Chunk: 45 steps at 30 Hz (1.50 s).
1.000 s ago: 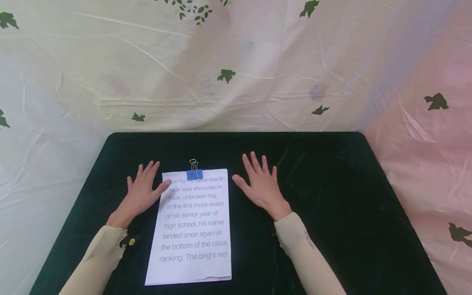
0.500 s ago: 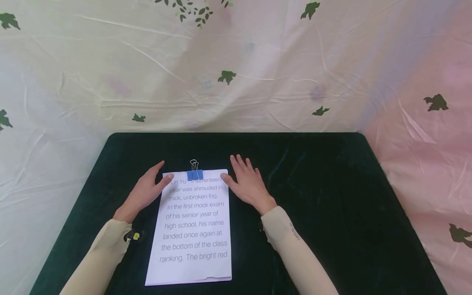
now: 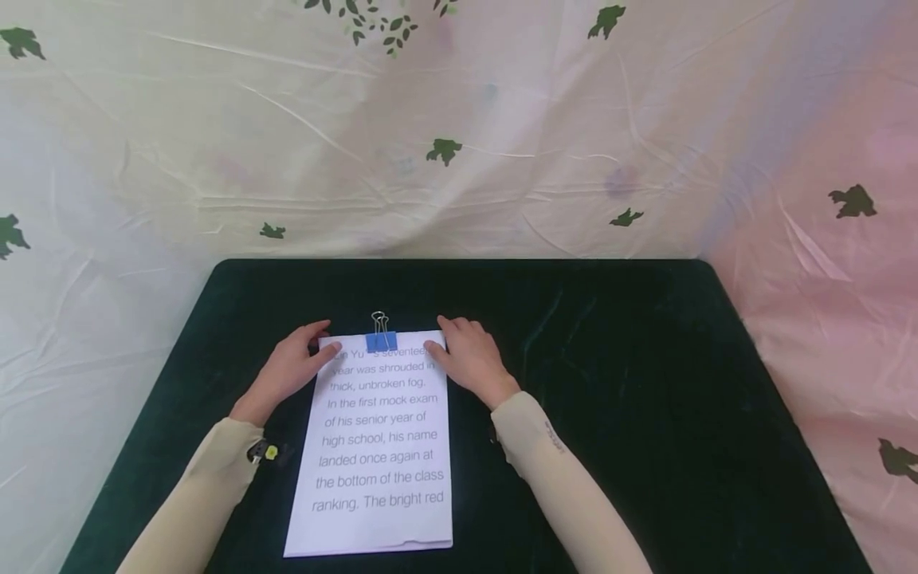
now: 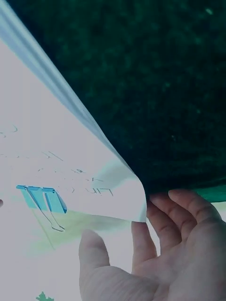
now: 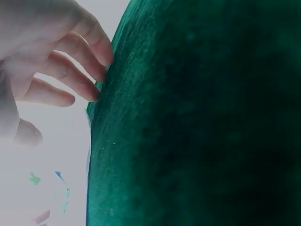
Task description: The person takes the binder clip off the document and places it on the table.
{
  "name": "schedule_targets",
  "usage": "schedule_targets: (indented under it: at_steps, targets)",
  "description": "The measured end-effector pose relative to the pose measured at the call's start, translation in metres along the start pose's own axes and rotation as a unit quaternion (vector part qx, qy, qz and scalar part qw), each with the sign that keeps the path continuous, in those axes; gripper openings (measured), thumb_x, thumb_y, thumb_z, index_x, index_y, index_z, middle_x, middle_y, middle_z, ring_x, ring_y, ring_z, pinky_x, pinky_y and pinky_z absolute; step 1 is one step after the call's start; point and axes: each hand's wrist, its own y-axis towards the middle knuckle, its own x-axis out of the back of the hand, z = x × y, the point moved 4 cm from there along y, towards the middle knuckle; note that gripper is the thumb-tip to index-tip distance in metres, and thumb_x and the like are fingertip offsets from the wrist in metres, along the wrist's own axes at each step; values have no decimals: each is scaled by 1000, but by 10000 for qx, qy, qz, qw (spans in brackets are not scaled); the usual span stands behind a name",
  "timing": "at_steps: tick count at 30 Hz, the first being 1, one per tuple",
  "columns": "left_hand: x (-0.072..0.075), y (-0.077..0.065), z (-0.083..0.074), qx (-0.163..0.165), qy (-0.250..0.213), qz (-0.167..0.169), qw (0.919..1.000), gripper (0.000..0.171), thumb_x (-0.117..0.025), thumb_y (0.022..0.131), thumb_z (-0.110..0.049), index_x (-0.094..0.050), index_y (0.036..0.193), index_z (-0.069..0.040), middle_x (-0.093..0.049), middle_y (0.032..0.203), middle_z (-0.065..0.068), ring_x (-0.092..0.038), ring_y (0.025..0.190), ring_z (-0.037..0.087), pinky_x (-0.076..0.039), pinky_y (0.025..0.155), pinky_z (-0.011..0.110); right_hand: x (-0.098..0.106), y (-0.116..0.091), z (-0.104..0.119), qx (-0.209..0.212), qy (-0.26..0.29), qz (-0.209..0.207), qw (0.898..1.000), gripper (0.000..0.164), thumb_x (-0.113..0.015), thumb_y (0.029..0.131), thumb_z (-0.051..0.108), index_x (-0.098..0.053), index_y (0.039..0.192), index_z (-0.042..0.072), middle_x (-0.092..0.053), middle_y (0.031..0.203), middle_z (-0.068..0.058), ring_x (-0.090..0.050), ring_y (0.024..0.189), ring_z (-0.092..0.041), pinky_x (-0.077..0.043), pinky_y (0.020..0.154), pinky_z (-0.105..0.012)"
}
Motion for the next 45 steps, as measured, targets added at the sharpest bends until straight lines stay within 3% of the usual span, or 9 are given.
schedule_targets:
  at_steps: [5, 13, 24, 33, 39, 45]
  targets:
    - [-1, 3, 2, -88, 53, -7, 9999, 58, -62, 104, -27, -44, 154, -2, -55, 137, 24, -55, 111, 35, -49, 96, 50, -2, 5, 3, 13, -4, -57, 10000, 54, -62, 105, 36, -55, 148, 4, -57, 144, -18, -54, 122, -31, -45, 106, -48]
    - [-3, 5, 4, 40, -104, 131, 9999, 45, -62, 105, -20, -54, 147, -6, -55, 135, 21, -57, 109, 33, -49, 96, 50, -3, 9, 8, 56, -89, -83, 9999, 47, -66, 103, 31, -61, 142, 4, -62, 129, -14, -52, 109, -27, -47, 93, -41]
    - [-5, 7, 3, 93, -287, 118, 9995, 27, -58, 107, -19, -64, 128, -5, -64, 116, 16, -62, 97, 29, -51, 87, 43, -4, 12, 6, -46, 433, -328, 9985, 21, -66, 103, 20, -67, 121, 7, -62, 112, -8, -56, 97, -22, -49, 86, -38]
    - [-3, 2, -3, -142, -478, -91, 9987, 24, -57, 107, -20, -66, 126, -7, -69, 111, 13, -64, 90, 25, -49, 82, 40, 8, 2, 6, -75, 1098, -380, 9932, 18, -63, 105, 20, -65, 120, 10, -68, 103, -7, -63, 79, -18, -52, 71, -33]
    - [1, -3, -10, -450, -631, -299, 9965, 23, -57, 108, -19, -67, 125, -8, -70, 115, 13, -64, 92, 26, -51, 84, 41, 19, -7, 3, 88, 1297, -633, 9895, 16, -64, 105, 19, -66, 118, 9, -69, 103, -7, -63, 80, -19, -51, 70, -33]
    - [1, -7, -11, -804, -839, -518, 9919, 20, -59, 107, -20, -69, 122, -11, -71, 110, 10, -62, 86, 24, -48, 76, 40, 29, -18, -2, 200, 1442, -810, 9860, 16, -65, 104, 19, -67, 117, 10, -69, 104, -7, -62, 83, -20, -50, 70, -35]
